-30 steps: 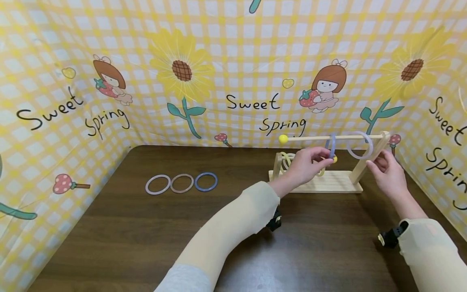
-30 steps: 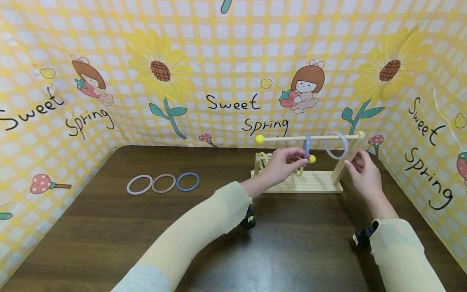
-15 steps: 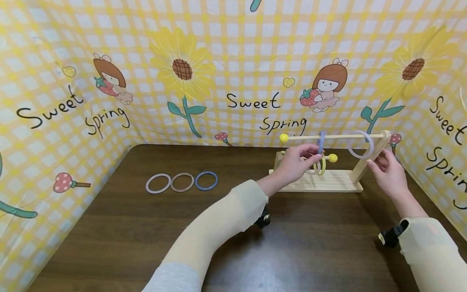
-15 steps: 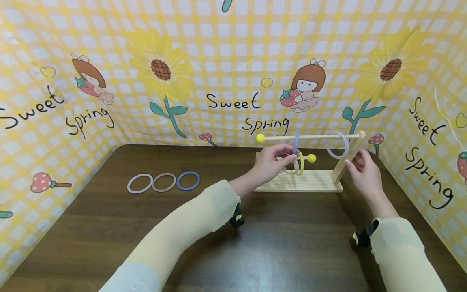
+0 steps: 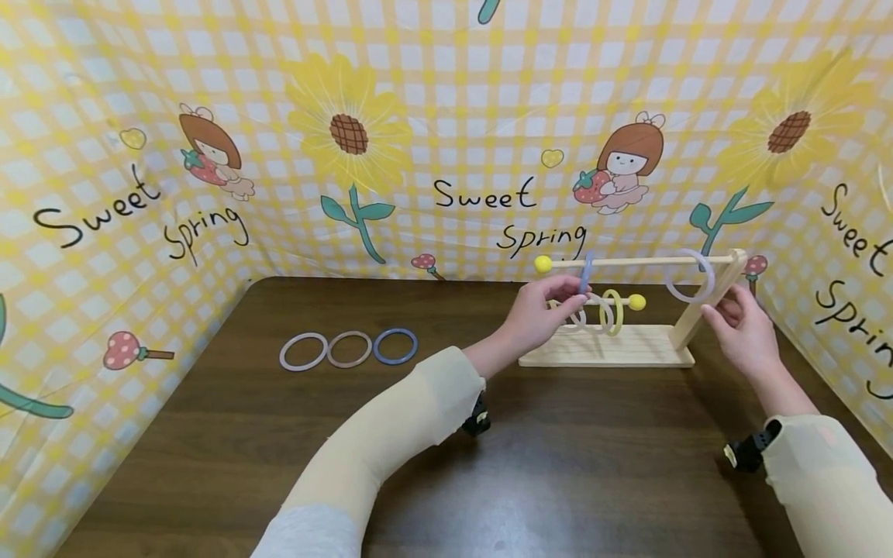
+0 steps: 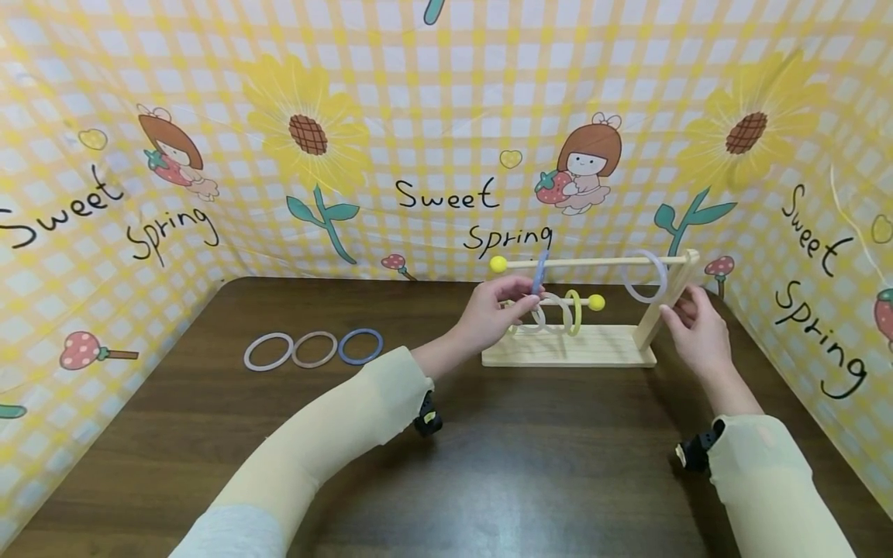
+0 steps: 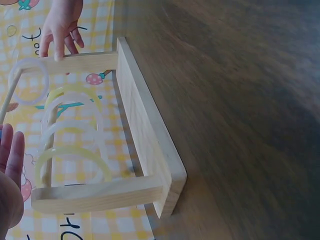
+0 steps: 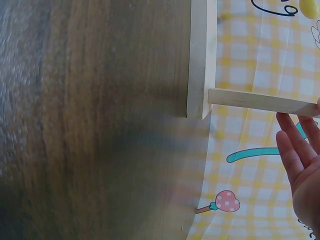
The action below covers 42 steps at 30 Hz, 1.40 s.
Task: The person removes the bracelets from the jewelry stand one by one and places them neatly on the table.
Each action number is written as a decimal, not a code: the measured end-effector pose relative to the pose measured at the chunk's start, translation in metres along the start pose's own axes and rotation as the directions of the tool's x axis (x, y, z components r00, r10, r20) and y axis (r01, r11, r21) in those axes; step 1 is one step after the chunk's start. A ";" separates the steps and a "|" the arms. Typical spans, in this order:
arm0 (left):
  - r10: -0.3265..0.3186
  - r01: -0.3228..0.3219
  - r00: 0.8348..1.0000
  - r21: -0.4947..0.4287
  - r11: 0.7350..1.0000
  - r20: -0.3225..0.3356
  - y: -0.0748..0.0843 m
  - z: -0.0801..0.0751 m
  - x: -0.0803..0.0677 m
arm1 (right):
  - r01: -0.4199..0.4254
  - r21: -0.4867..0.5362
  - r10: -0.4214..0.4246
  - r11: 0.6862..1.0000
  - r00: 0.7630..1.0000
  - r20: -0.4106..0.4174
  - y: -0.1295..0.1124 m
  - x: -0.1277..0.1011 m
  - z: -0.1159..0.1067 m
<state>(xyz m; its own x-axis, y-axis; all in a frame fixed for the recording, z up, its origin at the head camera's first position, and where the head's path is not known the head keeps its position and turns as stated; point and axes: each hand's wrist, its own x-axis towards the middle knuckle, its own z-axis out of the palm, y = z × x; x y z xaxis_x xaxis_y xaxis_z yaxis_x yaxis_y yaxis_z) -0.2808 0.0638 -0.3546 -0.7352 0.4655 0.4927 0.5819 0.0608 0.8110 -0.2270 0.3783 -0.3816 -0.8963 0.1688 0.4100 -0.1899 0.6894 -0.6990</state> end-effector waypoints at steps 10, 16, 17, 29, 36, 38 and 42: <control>0.005 -0.005 1.000 0.017 1.000 -0.006 -0.003 -0.021 -0.011 | -0.018 -0.014 0.018 1.000 1.000 0.002 0.000 -0.001 0.000; -0.006 0.007 0.999 0.041 0.999 -0.031 -0.007 -0.034 -0.016 | -0.028 -0.027 0.028 0.999 1.000 0.007 0.000 -0.001 -0.001; -0.009 0.011 0.999 0.038 0.999 -0.032 -0.007 -0.036 -0.016 | -0.027 -0.027 0.027 0.999 1.000 0.007 0.000 -0.001 -0.001; -0.036 0.036 0.997 0.008 0.999 -0.066 -0.009 -0.058 -0.024 | -0.014 -0.014 0.014 1.000 1.000 -0.001 0.000 -0.001 -0.001; -0.022 0.024 0.997 0.027 0.999 -0.079 -0.009 -0.072 -0.027 | -0.009 -0.016 0.009 1.000 1.000 -0.009 0.002 0.000 0.000; -0.018 0.021 0.997 0.043 0.999 -0.077 -0.009 -0.077 -0.029 | -0.012 -0.019 0.012 1.000 1.000 -0.007 0.002 0.000 0.000; -0.015 0.020 0.997 0.061 0.998 -0.080 -0.009 -0.086 -0.033 | -0.025 -0.041 0.025 0.999 1.000 -0.003 0.001 0.000 0.000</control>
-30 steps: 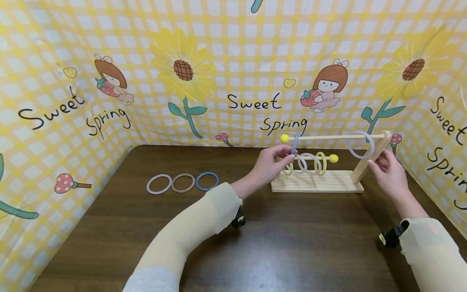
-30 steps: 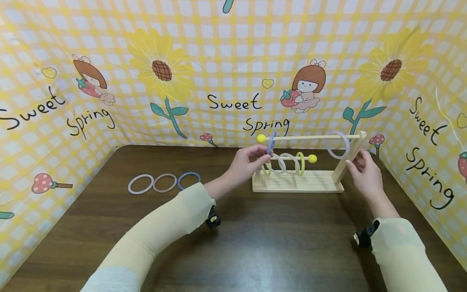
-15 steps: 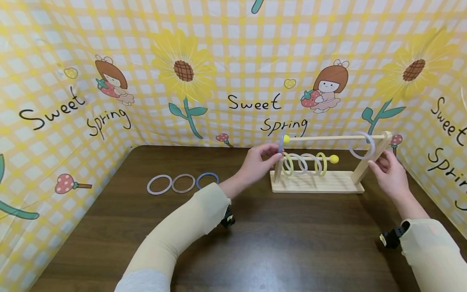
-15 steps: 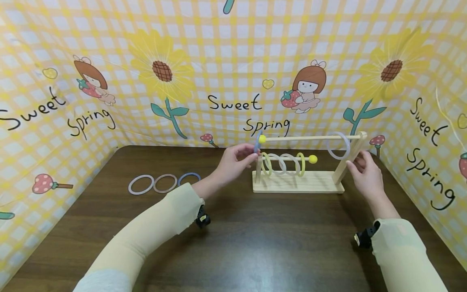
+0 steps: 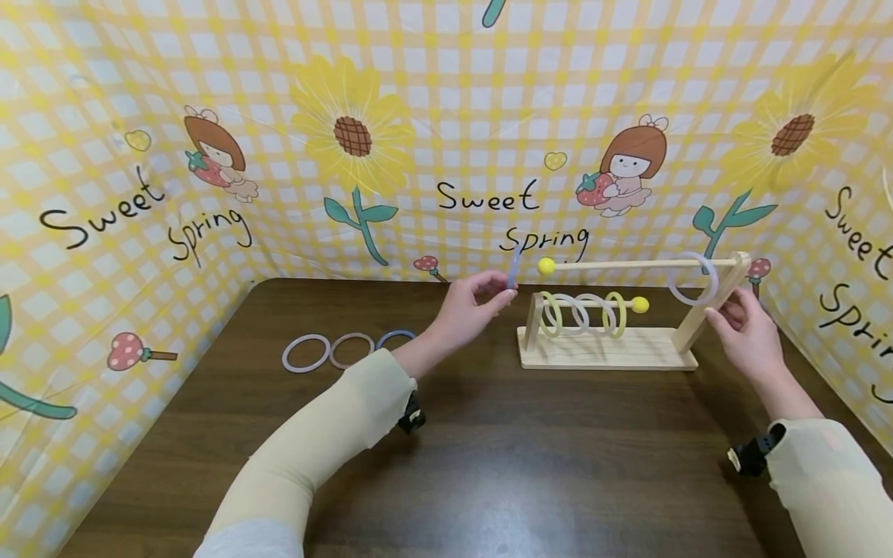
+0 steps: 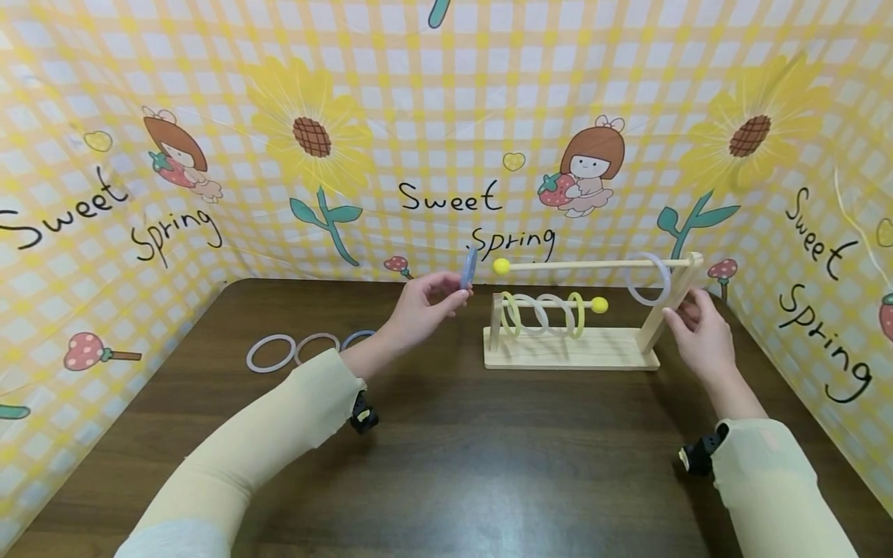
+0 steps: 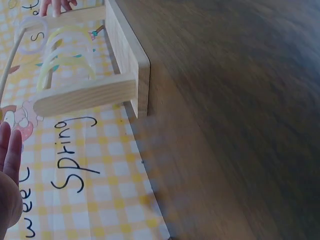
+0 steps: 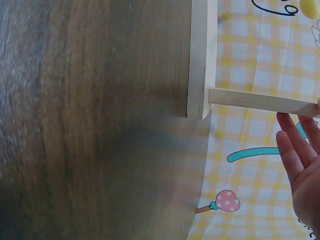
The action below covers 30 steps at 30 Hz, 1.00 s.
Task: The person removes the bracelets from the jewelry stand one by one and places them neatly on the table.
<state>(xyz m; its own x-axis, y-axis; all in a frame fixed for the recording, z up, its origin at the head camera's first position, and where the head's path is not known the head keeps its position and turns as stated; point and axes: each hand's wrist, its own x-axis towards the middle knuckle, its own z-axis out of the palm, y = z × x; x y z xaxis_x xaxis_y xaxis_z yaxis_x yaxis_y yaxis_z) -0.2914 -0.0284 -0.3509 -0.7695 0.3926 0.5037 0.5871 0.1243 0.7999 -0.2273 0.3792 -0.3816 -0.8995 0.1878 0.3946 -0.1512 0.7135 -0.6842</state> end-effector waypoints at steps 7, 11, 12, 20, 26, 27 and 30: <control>-0.003 0.005 0.999 0.047 0.999 -0.039 -0.006 -0.021 -0.010 | -0.016 -0.018 0.016 1.000 1.000 0.009 -0.003 0.000 0.000; -0.010 0.014 0.998 0.071 0.997 -0.056 -0.010 -0.034 -0.017 | -0.020 -0.017 0.020 1.000 1.000 0.011 -0.002 0.000 0.000; -0.011 0.016 0.998 0.077 0.997 -0.059 -0.011 -0.037 -0.019 | -0.020 -0.015 0.020 1.000 1.000 0.011 -0.001 0.000 0.000; 0.009 0.000 0.998 0.172 0.985 -0.056 -0.017 -0.059 -0.036 | -0.001 0.000 0.001 1.000 1.000 0.005 -0.001 -0.001 -0.001; 0.047 -0.042 0.999 0.215 0.976 -0.022 -0.020 -0.065 -0.046 | -0.003 0.007 0.003 1.000 1.000 0.004 -0.002 -0.001 -0.001; 0.048 -0.043 0.999 0.220 0.975 -0.020 -0.021 -0.065 -0.048 | -0.006 0.005 0.006 1.000 1.000 0.004 -0.003 -0.002 -0.001; 0.043 -0.038 0.999 0.227 0.973 -0.017 -0.022 -0.066 -0.052 | -0.011 0.003 0.011 1.000 1.000 0.004 -0.004 -0.001 -0.001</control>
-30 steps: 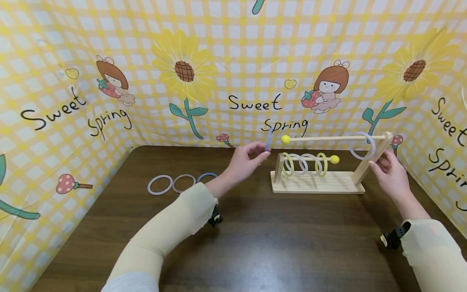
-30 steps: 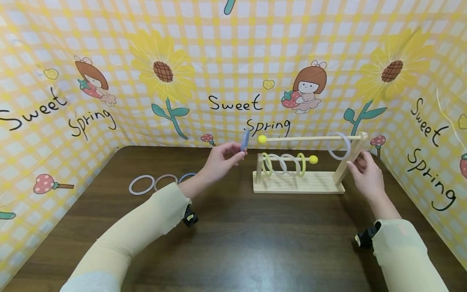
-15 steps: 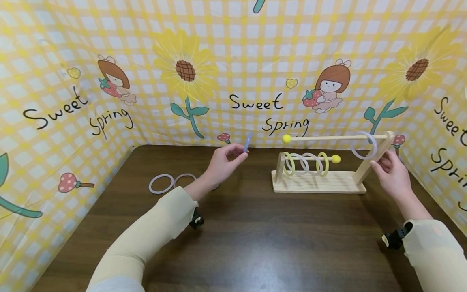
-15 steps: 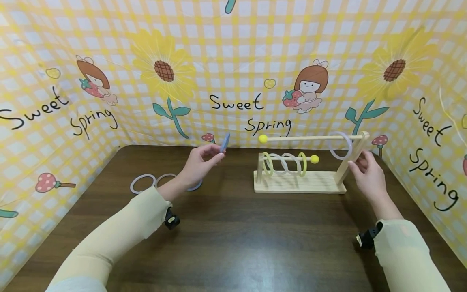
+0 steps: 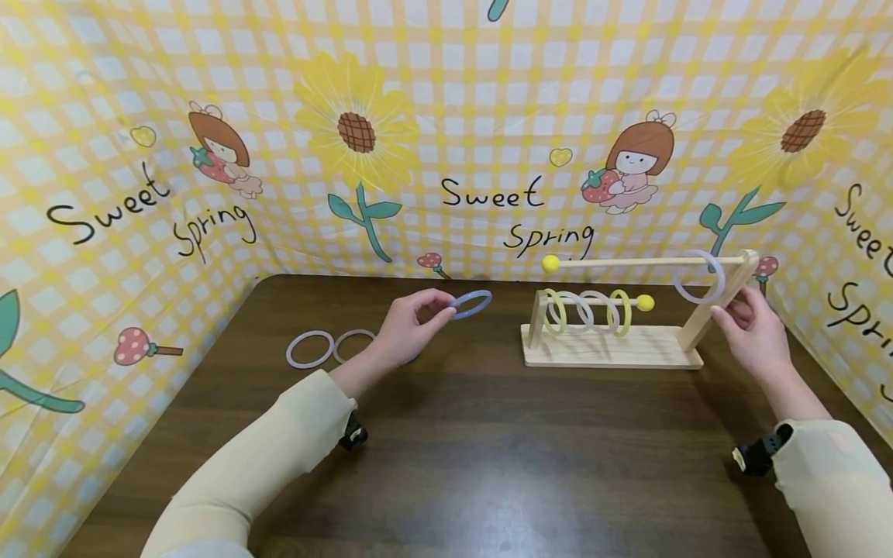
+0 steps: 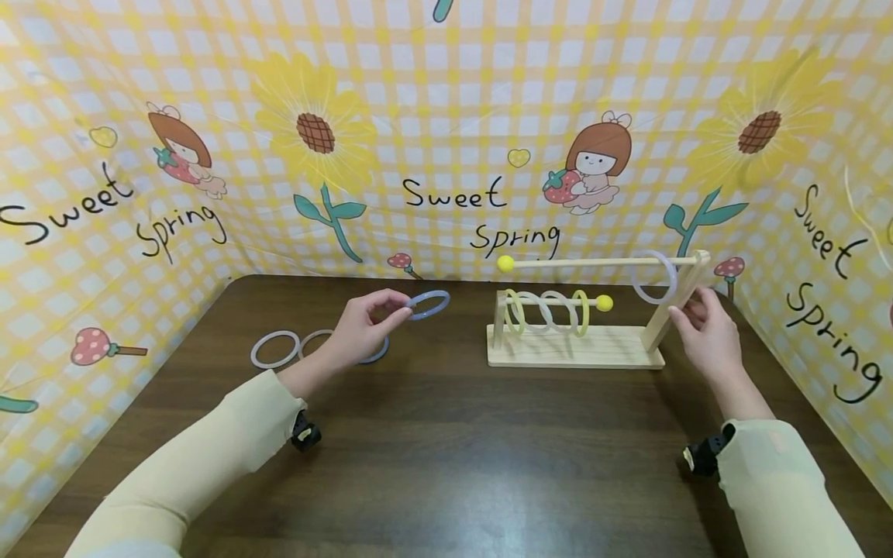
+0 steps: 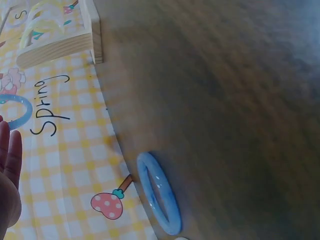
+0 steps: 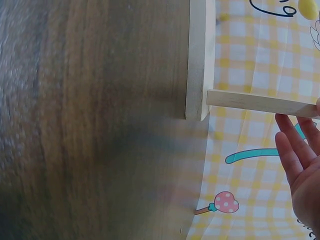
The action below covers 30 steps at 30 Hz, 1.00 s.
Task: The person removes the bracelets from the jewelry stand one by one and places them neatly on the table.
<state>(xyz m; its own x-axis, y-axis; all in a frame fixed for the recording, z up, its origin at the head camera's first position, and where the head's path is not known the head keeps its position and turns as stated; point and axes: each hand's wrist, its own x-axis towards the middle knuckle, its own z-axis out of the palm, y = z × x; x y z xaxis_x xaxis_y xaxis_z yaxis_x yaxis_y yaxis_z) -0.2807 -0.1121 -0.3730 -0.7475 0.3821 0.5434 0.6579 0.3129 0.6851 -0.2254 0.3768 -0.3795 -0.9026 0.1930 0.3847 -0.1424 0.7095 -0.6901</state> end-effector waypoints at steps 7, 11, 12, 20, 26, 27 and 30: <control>0.002 -0.003 1.000 0.057 0.998 0.006 -0.002 -0.006 -0.004 | 0.016 0.020 -0.016 1.000 1.000 -0.003 0.002 0.001 0.001; 0.024 -0.025 1.000 0.114 0.993 0.005 -0.004 -0.011 -0.003 | 0.017 0.016 -0.016 1.000 1.000 -0.007 0.002 0.001 0.001; 0.030 -0.030 1.000 0.128 0.991 0.006 -0.005 -0.012 -0.003 | 0.016 0.015 -0.016 1.000 1.000 -0.007 0.002 0.001 0.000; 0.030 -0.034 0.999 0.217 0.975 0.020 -0.016 -0.014 -0.005 | 0.018 0.020 -0.018 1.000 1.000 0.001 0.001 0.000 0.000; 0.010 -0.025 0.998 0.229 0.973 0.066 -0.023 -0.011 -0.007 | 0.019 0.019 -0.019 1.000 1.000 0.000 0.002 0.000 0.000; 0.009 -0.026 0.997 0.229 0.973 0.076 -0.024 -0.011 -0.007 | 0.020 0.018 -0.020 1.000 1.000 -0.003 0.002 0.000 0.001; -0.004 -0.021 0.994 0.233 0.972 0.106 -0.029 -0.009 -0.005 | 0.024 0.025 -0.024 0.999 1.000 -0.007 0.002 0.000 0.001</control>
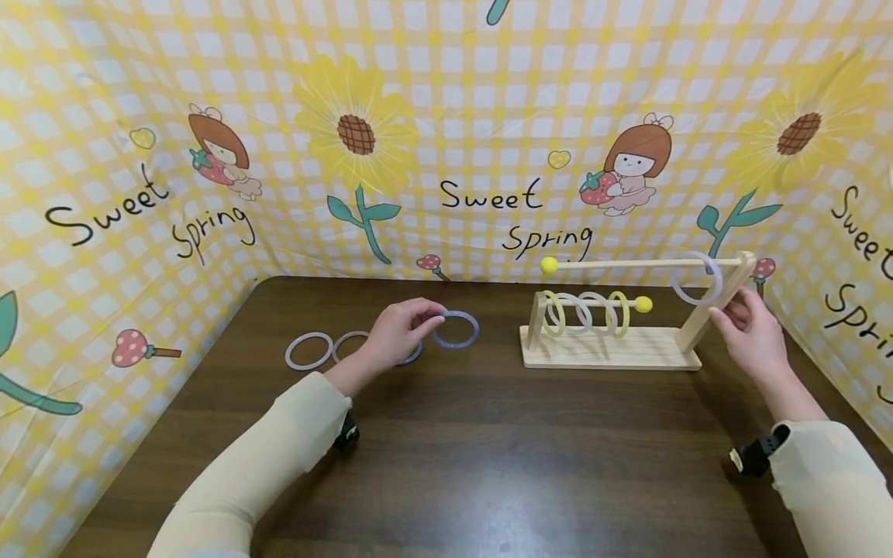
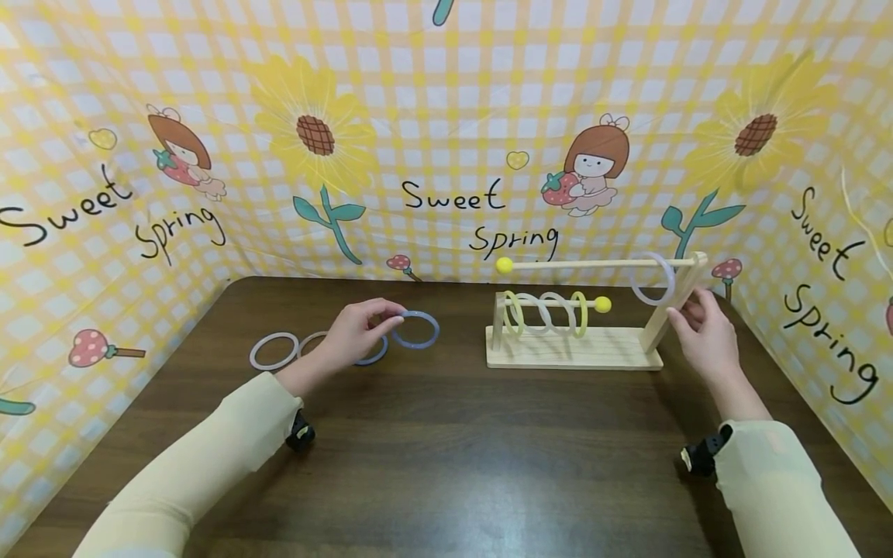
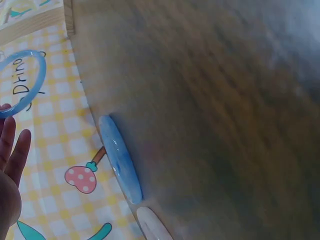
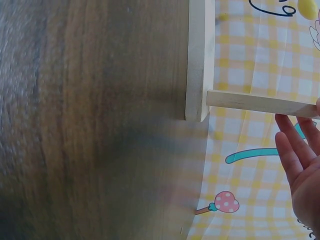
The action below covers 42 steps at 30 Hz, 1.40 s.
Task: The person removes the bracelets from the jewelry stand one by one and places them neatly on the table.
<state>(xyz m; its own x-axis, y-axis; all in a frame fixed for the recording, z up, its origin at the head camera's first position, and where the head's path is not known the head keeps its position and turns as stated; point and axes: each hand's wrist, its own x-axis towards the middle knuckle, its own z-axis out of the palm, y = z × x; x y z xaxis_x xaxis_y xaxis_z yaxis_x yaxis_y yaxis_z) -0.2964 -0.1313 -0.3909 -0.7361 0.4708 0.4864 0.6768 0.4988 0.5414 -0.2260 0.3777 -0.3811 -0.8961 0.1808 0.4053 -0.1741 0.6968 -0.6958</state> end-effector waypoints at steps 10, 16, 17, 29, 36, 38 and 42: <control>-0.024 0.039 0.980 -0.075 0.996 0.197 -0.016 0.006 0.008 | -0.019 0.013 0.019 1.000 1.000 0.012 -0.001 0.000 0.000; -0.040 0.060 0.962 -0.067 0.996 0.269 -0.026 0.008 0.015 | -0.017 0.026 0.017 1.000 1.000 0.014 -0.002 -0.002 0.000; -0.050 0.070 0.959 -0.063 0.996 0.280 -0.027 0.008 0.016 | -0.017 0.025 0.016 1.000 1.000 0.013 -0.002 -0.002 0.000; -0.181 0.183 0.915 0.030 0.983 0.361 -0.042 0.011 0.027 | -0.003 0.021 0.003 1.000 1.000 0.001 0.001 0.001 0.000; -0.214 0.210 0.897 0.054 0.976 0.387 -0.047 0.016 0.034 | 0.009 0.032 -0.008 0.999 1.000 -0.007 0.001 0.001 0.001; -0.207 0.199 0.897 0.062 0.978 0.392 -0.049 0.018 0.035 | 0.014 0.035 -0.014 0.999 1.000 -0.006 0.001 0.001 0.001; -0.186 0.170 0.904 0.077 0.982 0.385 -0.051 0.019 0.038 | 0.025 0.043 -0.025 0.999 1.000 -0.008 0.001 0.001 0.001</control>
<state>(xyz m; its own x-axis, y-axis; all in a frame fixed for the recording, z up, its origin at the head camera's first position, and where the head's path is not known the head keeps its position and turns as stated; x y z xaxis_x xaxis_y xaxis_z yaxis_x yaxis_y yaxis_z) -0.3584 -0.1248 -0.4131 -0.7867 0.6128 0.0745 0.5410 0.6262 0.5614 -0.2276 0.3777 -0.3818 -0.8882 0.1692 0.4271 -0.2136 0.6708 -0.7102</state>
